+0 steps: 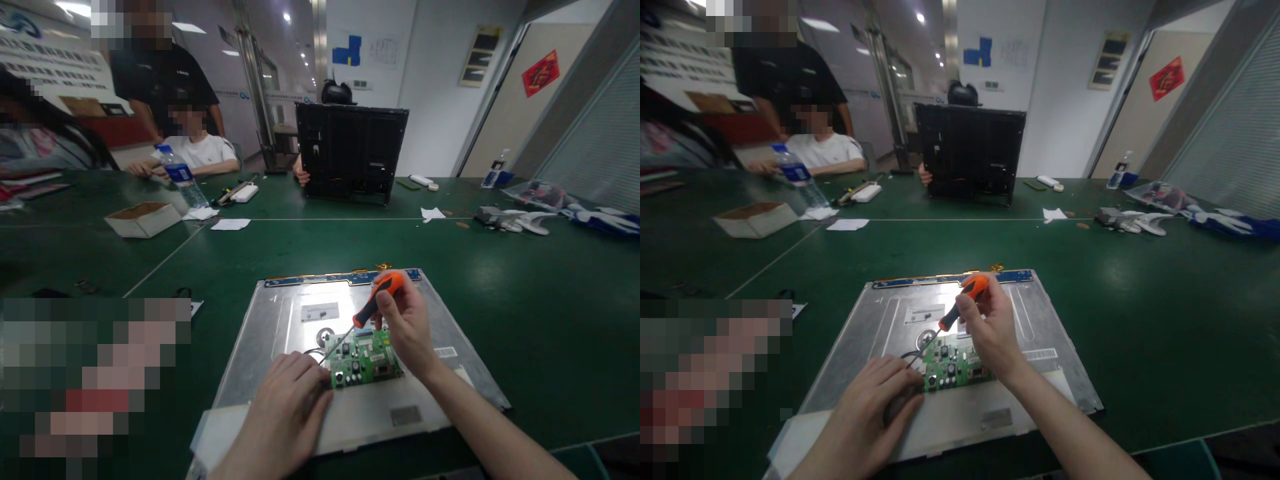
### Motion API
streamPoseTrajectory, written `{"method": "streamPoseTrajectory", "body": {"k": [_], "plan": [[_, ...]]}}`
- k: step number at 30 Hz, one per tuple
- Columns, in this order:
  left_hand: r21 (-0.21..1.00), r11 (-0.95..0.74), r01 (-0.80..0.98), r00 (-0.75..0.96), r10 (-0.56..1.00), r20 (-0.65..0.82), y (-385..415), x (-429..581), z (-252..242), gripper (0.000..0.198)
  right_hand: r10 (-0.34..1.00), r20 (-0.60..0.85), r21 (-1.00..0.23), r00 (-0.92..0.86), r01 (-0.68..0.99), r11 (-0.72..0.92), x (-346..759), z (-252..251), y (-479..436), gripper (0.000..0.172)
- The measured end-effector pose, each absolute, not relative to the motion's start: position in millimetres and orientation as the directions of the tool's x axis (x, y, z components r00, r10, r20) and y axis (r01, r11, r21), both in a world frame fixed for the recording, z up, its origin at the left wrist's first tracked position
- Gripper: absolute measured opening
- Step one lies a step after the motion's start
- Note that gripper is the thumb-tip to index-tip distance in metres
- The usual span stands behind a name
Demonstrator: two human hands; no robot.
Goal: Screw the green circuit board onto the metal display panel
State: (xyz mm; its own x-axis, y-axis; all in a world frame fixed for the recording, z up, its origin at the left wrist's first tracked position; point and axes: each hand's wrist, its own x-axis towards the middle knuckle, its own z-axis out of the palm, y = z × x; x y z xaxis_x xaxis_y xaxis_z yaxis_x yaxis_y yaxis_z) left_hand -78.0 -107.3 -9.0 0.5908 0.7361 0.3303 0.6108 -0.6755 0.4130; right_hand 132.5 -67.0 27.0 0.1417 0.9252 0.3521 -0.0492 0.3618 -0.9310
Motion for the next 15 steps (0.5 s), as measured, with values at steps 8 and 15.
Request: {"method": "streamPoseTrajectory", "body": {"k": [8, 15], "plan": [[0.396, -0.684, 0.613, 0.589, 0.729, 0.347, -108.4, -78.0, -7.7, 0.014, 0.890, 0.449, -0.893, 0.074, 0.077, 0.444, 132.5, 18.6, -72.3, 0.035], [0.393, -0.704, 0.591, 0.594, 0.710, 0.379, -107.9, -77.0, -10.0, 0.016, 0.793, 0.609, -0.762, -0.023, 0.261, 0.593, 129.1, 24.8, -80.8, 0.023]]}}
